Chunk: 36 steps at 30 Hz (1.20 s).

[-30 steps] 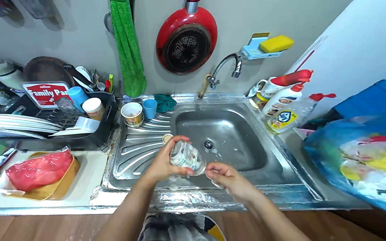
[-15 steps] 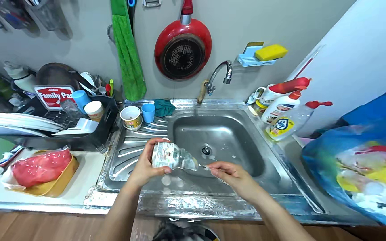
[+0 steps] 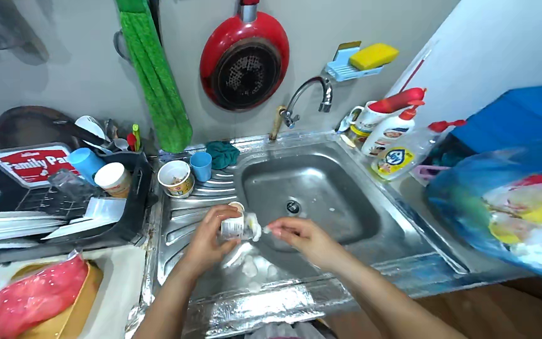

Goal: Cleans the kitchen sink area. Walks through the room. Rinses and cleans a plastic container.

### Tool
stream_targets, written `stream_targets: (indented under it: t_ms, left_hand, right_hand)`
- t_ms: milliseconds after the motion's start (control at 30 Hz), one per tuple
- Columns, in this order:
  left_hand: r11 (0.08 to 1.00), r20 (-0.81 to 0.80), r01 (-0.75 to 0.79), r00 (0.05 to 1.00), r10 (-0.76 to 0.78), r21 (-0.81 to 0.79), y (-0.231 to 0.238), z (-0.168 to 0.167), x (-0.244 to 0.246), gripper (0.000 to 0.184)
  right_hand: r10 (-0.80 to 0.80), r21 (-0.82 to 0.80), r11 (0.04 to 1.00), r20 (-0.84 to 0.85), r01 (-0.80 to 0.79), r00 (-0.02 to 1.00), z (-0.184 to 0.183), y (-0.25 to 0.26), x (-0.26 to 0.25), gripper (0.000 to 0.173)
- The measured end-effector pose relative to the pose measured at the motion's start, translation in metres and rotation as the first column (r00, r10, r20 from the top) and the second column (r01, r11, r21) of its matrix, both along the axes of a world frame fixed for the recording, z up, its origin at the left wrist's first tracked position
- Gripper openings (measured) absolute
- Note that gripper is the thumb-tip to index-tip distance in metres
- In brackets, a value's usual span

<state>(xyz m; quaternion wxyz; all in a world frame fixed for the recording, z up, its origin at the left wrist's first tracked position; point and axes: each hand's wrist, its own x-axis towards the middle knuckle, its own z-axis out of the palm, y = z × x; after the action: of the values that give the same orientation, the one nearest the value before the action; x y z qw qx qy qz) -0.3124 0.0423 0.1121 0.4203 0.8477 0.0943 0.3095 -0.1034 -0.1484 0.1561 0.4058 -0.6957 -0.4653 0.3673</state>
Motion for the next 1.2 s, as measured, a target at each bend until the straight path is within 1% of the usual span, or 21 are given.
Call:
stream_targets:
  t_ms: [67,100,167,233,300,333,367,433,500,600,633,700,733,767,800,833,900,967,1033,1100,1200]
  left_hand:
    - [0.964,0.061,-0.083,0.996,0.069,0.253,0.003,-0.005,0.002,0.046]
    - [0.926,0.107,-0.127,0.99,0.095,0.355,0.005,-0.009,0.003,0.04]
    - [0.858,0.17,-0.184,0.979,0.115,0.479,0.004,-0.019,0.003,0.031]
    - [0.847,0.165,-0.186,0.979,0.117,0.499,0.003,-0.025,-0.003,0.031]
    - [0.922,0.114,-0.16,0.985,0.128,0.354,0.003,-0.026,-0.013,0.04]
    - [0.969,0.074,-0.157,0.987,0.146,0.19,0.001,-0.024,-0.019,0.053]
    - [0.987,0.033,-0.158,0.987,0.158,-0.008,0.001,-0.021,-0.024,0.066]
    - [0.928,-0.052,-0.104,0.994,0.091,-0.359,0.006,-0.016,-0.033,0.084]
    - [0.821,-0.123,-0.023,0.991,-0.058,-0.57,0.011,-0.015,-0.041,0.095]
    - [0.718,-0.064,0.037,0.992,-0.112,-0.695,0.004,-0.017,-0.042,0.099]
    - [0.727,-0.027,0.026,0.998,-0.062,-0.687,-0.003,-0.015,-0.04,0.097]
    - [0.832,0.003,-0.064,0.997,0.079,-0.551,-0.019,-0.017,-0.036,0.094]
    - [0.906,0.006,-0.137,0.988,0.152,-0.4,-0.024,-0.02,-0.035,0.092]
    - [0.956,0.032,-0.203,0.976,0.215,-0.211,-0.027,-0.023,-0.035,0.09]
    - [0.968,0.076,-0.241,0.966,0.246,-0.074,-0.028,-0.023,-0.037,0.086]
    - [0.966,0.121,-0.257,0.958,0.259,-0.032,-0.029,-0.022,-0.038,0.081]
    - [0.933,0.207,-0.245,0.931,0.302,-0.262,-0.034,-0.013,-0.039,0.071]
    - [0.774,0.237,-0.197,0.881,0.409,-0.602,-0.039,-0.003,-0.034,0.078]
    - [0.646,0.234,-0.123,0.868,0.438,-0.754,-0.037,0.002,-0.027,0.082]
    - [0.625,0.239,-0.089,0.875,0.421,-0.775,-0.038,0.009,-0.02,0.075]
    - [0.739,0.273,-0.134,0.874,0.403,-0.66,-0.047,0.021,-0.015,0.072]
  right_hand:
    - [-0.093,-0.083,0.994,-0.3,0.071,0.95,-0.005,0.01,-0.012,0.017]
    - [-0.117,-0.117,0.99,-0.376,0.078,0.919,-0.008,0.014,-0.018,0.019]
    - [-0.122,-0.148,0.987,-0.417,0.065,0.901,-0.016,0.021,-0.03,0.022]
    - [-0.08,-0.117,0.992,-0.311,0.046,0.947,-0.023,0.024,-0.035,0.024]
    - [0.014,-0.043,0.999,0.009,-0.014,1.0,-0.025,0.024,-0.031,0.027]
    - [0.042,0.03,0.998,0.225,-0.05,0.974,-0.024,0.022,-0.029,0.028]
    - [0.031,0.137,0.986,0.427,-0.099,0.903,-0.025,0.021,-0.029,0.027]
    - [-0.038,0.314,0.914,0.695,-0.257,0.718,-0.028,0.02,-0.027,0.026]
    - [-0.095,0.369,0.846,0.815,-0.385,0.572,-0.028,0.019,-0.027,0.026]
    - [-0.111,0.362,0.835,0.849,-0.415,0.517,-0.031,0.017,-0.031,0.026]
    - [-0.103,0.36,0.848,0.832,-0.39,0.544,-0.034,0.018,-0.035,0.026]
    - [-0.045,0.322,0.905,0.722,-0.278,0.69,-0.037,0.018,-0.045,0.026]
    - [0.013,0.253,0.947,0.585,-0.198,0.811,-0.037,0.017,-0.049,0.027]
    - [0.064,0.163,0.978,0.364,-0.131,0.929,-0.036,0.017,-0.05,0.028]
    - [0.082,0.091,0.992,0.099,-0.091,0.992,-0.036,0.018,-0.051,0.028]
    - [0.07,0.038,0.997,-0.14,-0.065,0.988,-0.037,0.019,-0.054,0.025]
    - [0.051,-0.008,0.998,-0.376,-0.058,0.925,-0.039,0.019,-0.063,0.022]
    - [0.086,0.13,0.99,-0.276,-0.051,0.957,-0.047,0.017,-0.072,0.023]
    - [0.068,0.363,0.929,0.005,-0.065,0.998,-0.06,0.019,-0.072,0.025]
    - [0.014,0.475,0.878,0.086,-0.053,0.996,-0.067,0.021,-0.068,0.024]
    - [0.026,0.457,0.889,-0.083,0.015,0.996,-0.062,0.016,-0.068,0.021]
